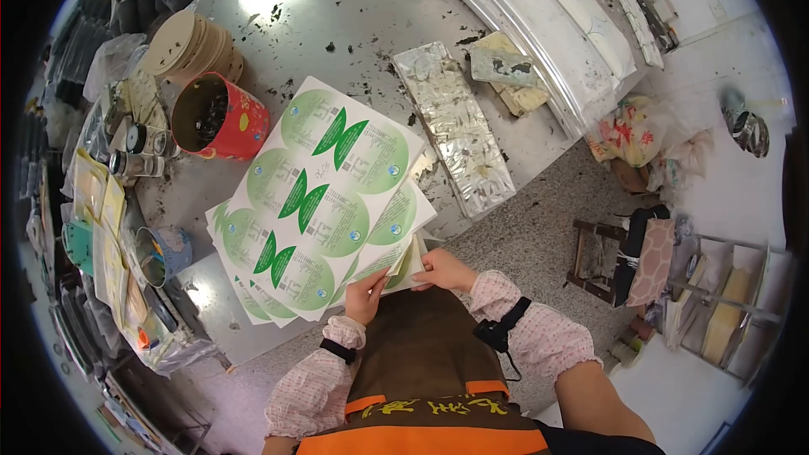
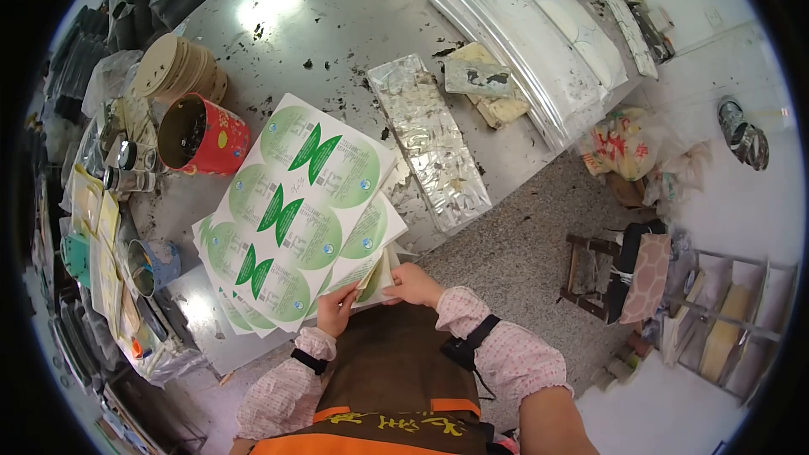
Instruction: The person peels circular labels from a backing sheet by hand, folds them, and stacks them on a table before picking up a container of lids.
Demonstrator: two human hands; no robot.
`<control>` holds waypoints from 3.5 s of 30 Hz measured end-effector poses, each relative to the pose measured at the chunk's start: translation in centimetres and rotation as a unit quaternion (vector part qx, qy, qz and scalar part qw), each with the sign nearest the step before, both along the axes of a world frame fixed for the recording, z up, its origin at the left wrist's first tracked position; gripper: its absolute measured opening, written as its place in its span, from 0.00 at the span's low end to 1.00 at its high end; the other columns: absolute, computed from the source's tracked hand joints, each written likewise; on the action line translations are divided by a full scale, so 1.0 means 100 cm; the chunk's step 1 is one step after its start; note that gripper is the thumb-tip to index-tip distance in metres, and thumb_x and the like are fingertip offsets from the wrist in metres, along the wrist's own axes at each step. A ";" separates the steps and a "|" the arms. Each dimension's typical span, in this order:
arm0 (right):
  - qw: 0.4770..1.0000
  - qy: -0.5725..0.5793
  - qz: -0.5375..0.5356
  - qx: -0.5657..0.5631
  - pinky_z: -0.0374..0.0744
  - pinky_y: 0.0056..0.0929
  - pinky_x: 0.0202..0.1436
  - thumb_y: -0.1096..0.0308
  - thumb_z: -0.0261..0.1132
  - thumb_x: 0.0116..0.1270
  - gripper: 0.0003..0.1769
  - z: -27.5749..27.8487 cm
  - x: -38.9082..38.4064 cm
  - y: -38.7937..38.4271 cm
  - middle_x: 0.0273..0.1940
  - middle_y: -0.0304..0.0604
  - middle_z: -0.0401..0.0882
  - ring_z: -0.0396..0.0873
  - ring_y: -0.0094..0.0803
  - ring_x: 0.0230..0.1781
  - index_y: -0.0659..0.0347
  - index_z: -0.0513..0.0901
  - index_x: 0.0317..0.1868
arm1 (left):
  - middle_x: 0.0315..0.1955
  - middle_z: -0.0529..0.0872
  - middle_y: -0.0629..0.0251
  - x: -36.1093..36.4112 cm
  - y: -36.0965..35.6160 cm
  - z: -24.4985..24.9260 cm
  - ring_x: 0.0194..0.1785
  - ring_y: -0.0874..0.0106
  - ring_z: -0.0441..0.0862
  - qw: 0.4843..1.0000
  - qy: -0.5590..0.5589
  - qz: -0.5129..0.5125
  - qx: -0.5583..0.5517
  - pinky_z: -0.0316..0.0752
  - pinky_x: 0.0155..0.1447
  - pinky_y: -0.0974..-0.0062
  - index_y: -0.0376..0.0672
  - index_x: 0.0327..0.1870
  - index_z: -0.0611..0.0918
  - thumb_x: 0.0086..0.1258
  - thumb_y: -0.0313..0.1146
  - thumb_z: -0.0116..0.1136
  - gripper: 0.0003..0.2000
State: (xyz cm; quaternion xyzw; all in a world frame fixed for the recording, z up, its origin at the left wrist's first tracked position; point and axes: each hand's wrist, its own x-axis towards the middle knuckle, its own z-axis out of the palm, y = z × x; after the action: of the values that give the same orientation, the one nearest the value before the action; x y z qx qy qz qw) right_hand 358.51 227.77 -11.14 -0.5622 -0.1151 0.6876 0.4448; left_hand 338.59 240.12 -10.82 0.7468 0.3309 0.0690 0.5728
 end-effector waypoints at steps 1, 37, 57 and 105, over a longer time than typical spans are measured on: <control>1.000 -0.006 0.004 -0.016 0.88 0.27 0.34 0.73 0.67 0.67 0.13 0.001 0.000 0.001 0.35 0.51 0.86 0.88 0.35 0.31 0.79 0.82 0.45 | 0.42 0.89 0.52 0.001 0.001 0.002 0.45 0.62 0.88 1.000 0.005 0.002 -0.009 0.80 0.49 0.72 0.41 0.56 0.84 0.66 0.25 0.66 0.17; 0.962 -0.260 0.072 -0.044 0.86 0.28 0.28 0.72 0.68 0.64 0.13 0.002 -0.013 0.008 0.28 0.52 0.86 0.88 0.34 0.25 0.80 0.84 0.37 | 0.42 0.89 0.52 0.002 -0.001 0.006 0.44 0.59 0.89 0.999 -0.009 -0.041 -0.013 0.81 0.49 0.70 0.40 0.53 0.85 0.69 0.25 0.62 0.13; 0.989 -0.149 -0.009 -0.003 0.85 0.32 0.31 0.64 0.72 0.61 0.17 -0.006 -0.011 -0.005 0.23 0.52 0.84 0.86 0.36 0.22 0.76 0.85 0.32 | 0.41 0.89 0.51 0.005 0.002 0.015 0.43 0.57 0.88 1.000 0.000 0.008 0.024 0.81 0.47 0.69 0.38 0.50 0.85 0.68 0.23 0.62 0.11; 0.953 -0.298 -0.055 -0.017 0.83 0.38 0.33 0.53 0.75 0.59 0.26 0.010 -0.026 0.005 0.29 0.55 0.84 0.86 0.44 0.27 0.75 0.83 0.36 | 0.37 0.89 0.53 0.003 0.001 0.013 0.39 0.57 0.88 0.991 -0.029 -0.006 0.129 0.81 0.43 0.68 0.39 0.47 0.86 0.65 0.24 0.66 0.10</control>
State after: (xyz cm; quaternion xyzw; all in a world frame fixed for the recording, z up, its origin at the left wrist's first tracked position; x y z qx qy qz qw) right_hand 355.94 228.25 -10.12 -0.7547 -0.1995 0.4648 0.4179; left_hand 338.94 240.23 -9.56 0.8141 0.2977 0.1290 0.4817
